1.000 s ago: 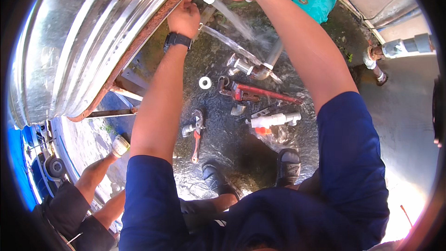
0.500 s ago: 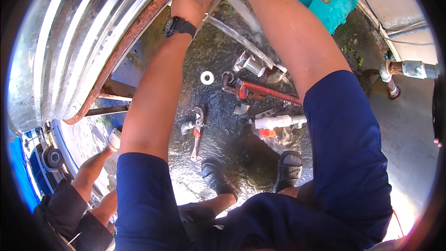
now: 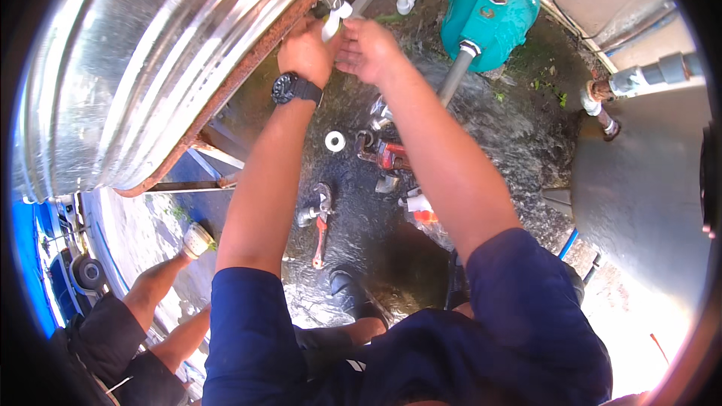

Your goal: The person uses a pipe wrench to loosen and remove a pipe fitting from a water tank connection while water leaks onto the ground. They then apply sealant to the threads and reattach the fitting, tightening it with the wrench.

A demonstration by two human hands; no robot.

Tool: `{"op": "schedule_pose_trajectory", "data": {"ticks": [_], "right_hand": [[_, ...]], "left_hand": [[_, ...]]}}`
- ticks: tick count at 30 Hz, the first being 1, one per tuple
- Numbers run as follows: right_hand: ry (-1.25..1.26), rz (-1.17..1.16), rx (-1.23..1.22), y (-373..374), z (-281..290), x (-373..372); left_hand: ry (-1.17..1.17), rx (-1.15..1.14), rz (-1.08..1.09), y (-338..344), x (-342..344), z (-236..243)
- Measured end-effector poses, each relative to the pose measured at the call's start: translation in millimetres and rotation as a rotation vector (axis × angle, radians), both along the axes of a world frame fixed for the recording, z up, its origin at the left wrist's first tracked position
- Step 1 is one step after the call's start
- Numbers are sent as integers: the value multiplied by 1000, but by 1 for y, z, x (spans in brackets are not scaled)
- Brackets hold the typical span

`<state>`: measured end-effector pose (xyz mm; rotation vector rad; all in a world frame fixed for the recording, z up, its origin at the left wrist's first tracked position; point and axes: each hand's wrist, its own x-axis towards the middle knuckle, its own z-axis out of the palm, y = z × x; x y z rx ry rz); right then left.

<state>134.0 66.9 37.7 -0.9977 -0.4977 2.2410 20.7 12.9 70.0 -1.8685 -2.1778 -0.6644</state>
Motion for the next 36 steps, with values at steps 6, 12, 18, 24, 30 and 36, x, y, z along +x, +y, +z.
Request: {"op": "schedule_pose_trajectory", "data": {"ticks": [6,12,18,24,30,36], "right_hand": [[368,-256,-210,2,-5,-37],[490,-380,-207,3,-20,-55],[286,-449,-172,-13,-8,-60],[-145,-525,141,-9,-8,-60],[-555,-438,654,-6,-11,-35],[-627,-82,1055,-32,8,12]], "left_hand": [[179,-90,-89,-7,10,21],[186,-271,-148,-3,11,39],[-651,-280,184,47,6,31],[-844,-387,349,109,-32,-8],[-472,-562,407,137,-63,-32],[-1001,-470,376,110,-23,-2]]}}
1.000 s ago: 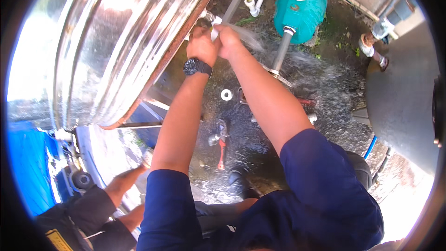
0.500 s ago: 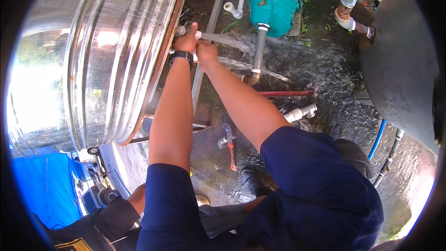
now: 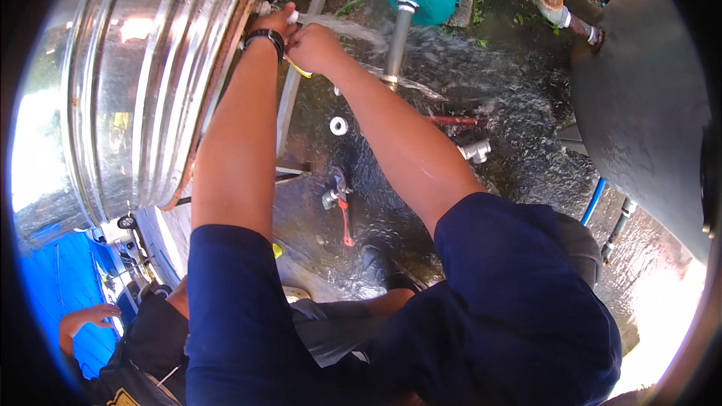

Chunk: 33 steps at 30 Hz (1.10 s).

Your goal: The person uses a pipe wrench to loosen and remove a pipe fitting from a water tank connection while water leaks onto the ground. They then apply sealant to the threads and reattach the fitting, tightening it with the wrench.

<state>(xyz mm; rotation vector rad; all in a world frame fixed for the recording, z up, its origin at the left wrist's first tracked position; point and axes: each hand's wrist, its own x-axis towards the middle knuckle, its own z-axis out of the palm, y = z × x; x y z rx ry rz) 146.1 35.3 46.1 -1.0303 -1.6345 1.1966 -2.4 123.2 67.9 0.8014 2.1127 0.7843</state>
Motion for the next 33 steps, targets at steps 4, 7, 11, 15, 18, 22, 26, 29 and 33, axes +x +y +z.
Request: {"op": "schedule_pose_trajectory", "data": {"ticks": [4,7,11,15,18,22,26,29,33], "right_hand": [[-301,414,95,-72,5,-6],[-551,867,164,-166,-14,-26],[-614,1041,301,-282,-77,-23],[-683,1076,441,-340,-132,-22],[-586,1105,565,-363,-149,-51],[-506,964,565,-390,-146,-116],[-644,841,552,-395,-136,-138],[-711,1026,480,-360,-117,-110],[-826,1133,352,-251,-88,13]], "left_hand": [[-11,58,117,-3,29,3],[-13,378,356,5,64,2],[-307,295,94,-38,101,42],[-72,331,-235,-171,87,94],[106,379,-414,-272,53,122],[106,168,-495,-407,-12,129],[-51,82,-4,-520,-93,61],[-101,-23,240,-589,-140,-19],[-176,-151,251,-626,-149,-108]]}}
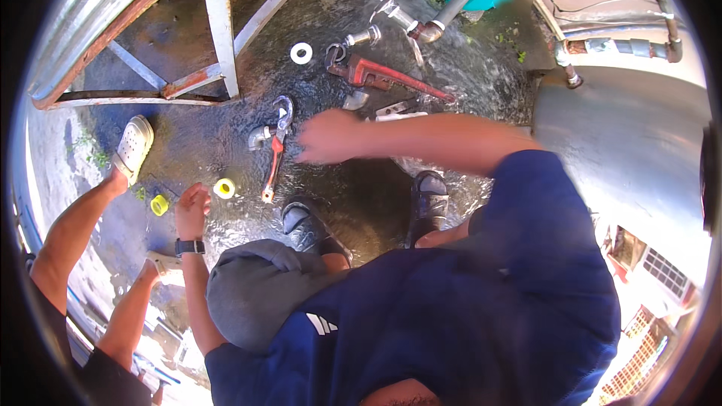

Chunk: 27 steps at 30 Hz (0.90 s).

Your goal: The person uses a pipe wrench to loosen and remove a pipe fitting from a water tank connection while water leaks onto the ground. They then apply sealant to the threads and reattach the fitting, tightening it with the wrench.

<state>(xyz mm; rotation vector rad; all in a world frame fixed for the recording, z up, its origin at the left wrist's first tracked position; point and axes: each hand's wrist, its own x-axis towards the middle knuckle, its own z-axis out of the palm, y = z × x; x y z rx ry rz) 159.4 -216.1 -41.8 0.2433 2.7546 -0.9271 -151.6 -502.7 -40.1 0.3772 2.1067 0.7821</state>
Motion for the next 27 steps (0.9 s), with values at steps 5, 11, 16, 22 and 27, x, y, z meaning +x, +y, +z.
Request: {"op": "schedule_pose_trajectory", "data": {"ticks": [5,11,16,22,27], "right_hand": [[-653,-103,240,108,16,170],[-399,-265,462,84,-31,227],[-728,-351,46,84,-15,202],[215,-719,-348,55,139,174],[345,-1238,-690,125,193,116]], "left_hand": [[-256,72,-275,67,22,-23],[-456,-14,-843,216,65,40],[-358,178,-1088,302,101,111],[-147,388,-836,377,134,125],[79,657,-545,423,155,97]]}}
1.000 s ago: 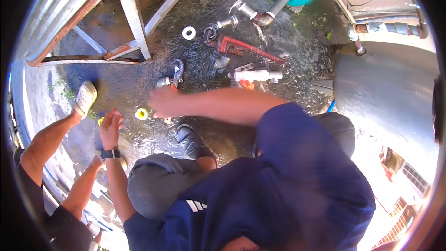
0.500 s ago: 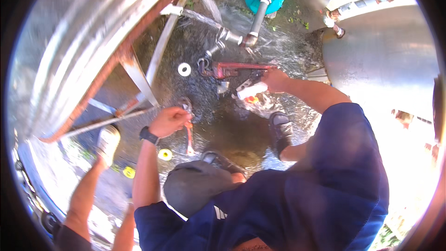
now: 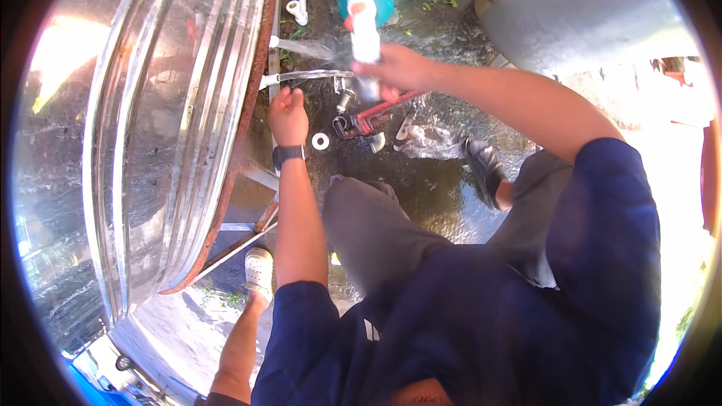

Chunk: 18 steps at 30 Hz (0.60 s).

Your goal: The person uses a pipe wrench to loosen and remove a pipe fitting from a water tank connection while water leaks onto the ground. They then apply sealant to the threads and reattach the fitting, tightening it with the wrench.

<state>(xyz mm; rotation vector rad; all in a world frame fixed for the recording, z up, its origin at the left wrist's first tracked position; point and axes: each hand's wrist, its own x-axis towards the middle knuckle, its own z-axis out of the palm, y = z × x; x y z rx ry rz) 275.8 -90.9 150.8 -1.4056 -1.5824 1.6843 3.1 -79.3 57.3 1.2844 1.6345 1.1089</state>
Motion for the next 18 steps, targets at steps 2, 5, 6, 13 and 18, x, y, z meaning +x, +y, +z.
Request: {"op": "schedule_pose_trajectory", "data": {"ticks": [2,5,6,13,18], "right_hand": [[20,-180,68,36,-2,-21],[32,-385,32,82,-14,-49],[102,-422,-5,95,-19,-58],[414,-445,-256,166,-66,-107],[322,-476,-257,166,-102,-106]], "left_hand": [[22,89,98,23,7,-7],[-12,108,236,48,14,-16],[-75,123,244,59,16,-16],[8,45,242,94,21,-7],[-240,-85,292,108,25,-10]]}}
